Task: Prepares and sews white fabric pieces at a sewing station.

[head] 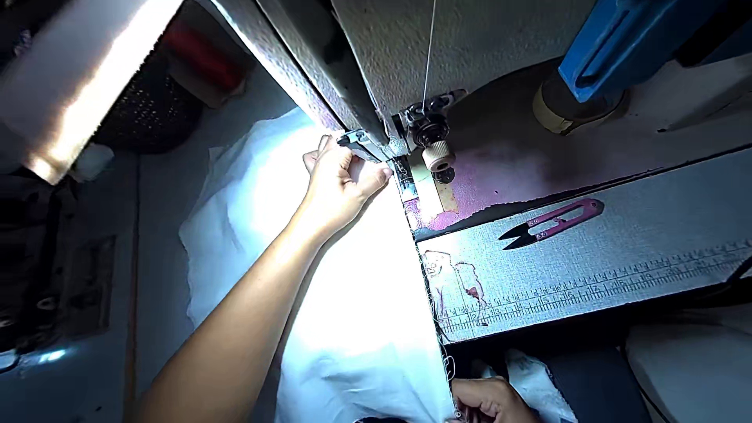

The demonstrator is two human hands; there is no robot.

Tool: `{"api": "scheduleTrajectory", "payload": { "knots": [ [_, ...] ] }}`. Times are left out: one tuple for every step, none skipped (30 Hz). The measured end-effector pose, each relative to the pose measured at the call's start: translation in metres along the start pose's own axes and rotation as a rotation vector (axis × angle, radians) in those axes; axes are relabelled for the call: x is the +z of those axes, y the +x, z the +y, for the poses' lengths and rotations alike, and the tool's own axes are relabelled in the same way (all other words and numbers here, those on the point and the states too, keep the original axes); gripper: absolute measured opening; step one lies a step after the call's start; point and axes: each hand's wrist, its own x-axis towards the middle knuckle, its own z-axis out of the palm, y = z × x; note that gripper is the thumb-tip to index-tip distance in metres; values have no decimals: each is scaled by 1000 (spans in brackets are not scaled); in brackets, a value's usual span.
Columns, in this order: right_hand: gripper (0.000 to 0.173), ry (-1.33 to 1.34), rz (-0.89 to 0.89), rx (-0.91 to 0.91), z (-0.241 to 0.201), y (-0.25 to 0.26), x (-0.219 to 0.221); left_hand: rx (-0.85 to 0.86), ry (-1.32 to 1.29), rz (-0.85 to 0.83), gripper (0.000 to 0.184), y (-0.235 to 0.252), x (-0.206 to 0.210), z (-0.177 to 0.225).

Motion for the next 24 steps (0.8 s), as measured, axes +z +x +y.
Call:
{"api": "scheduleTrajectory", "payload": {
  "knots": [
    [15,19,11,20,2,-1,0,-9,-5,2,28,1,0,1],
    [15,38,18,41,3,-3,-1,-11,-11,13,29,1,0,0],
    [14,52,23,60,3,-5,-2,-8,-6,25,30,0,2,-1],
    [14,64,27,72,4,-6,-4,-2,-2,37,31,-1,3,-2],
    [13,78,30,83,3,-8,-6,0,1,49,29,-2,3,-2],
    [13,91,36,89,3,-9,-7,8,-3,60,26,-2,3,-1],
    [12,102,43,93,2,-9,-8,23,-7,71,25,0,3,1],
    [11,112,51,96,0,-8,-9,41,-19,77,24,2,3,3],
    [10,122,65,94,-2,-7,-10,71,-32,87,23,5,3,3],
    [9,128,89,92,-5,-6,-10,84,-47,89,23,8,2,4],
    [8,134,120,93,-8,-4,-9,81,-52,93,24,12,2,5],
    [7,145,154,95,-10,-3,-8,77,-44,88,27,16,2,6],
    [7,157,185,102,-13,-1,-7,72,-18,76,32,21,1,7],
    [8,172,209,112,-15,1,-6,81,6,74,34,27,2,8],
    [10,184,225,125,-16,3,-6,104,29,83,36,32,3,9],
    [10,192,233,136,-17,4,-5,121,43,91,37,35,3,10],
    [10,194,234,144,-18,5,-4,136,47,93,37,37,3,11],
    [10,197,235,152,-18,6,-3,146,45,86,37,39,3,12],
    [10,200,239,157,-17,6,-3,153,49,85,37,39,4,12],
    [10,202,247,161,-15,7,-2,152,56,87,37,39,4,12],
    [10,207,258,165,-13,7,-2,144,64,89,38,39,4,11],
    [10,209,265,172,-12,7,-3,124,73,89,40,38,4,9],
    [11,206,269,173,-11,7,-5,91,77,80,42,38,3,7],
    [11,198,275,170,-11,6,-7,60,74,71,43,39,3,5]
  ]
}}
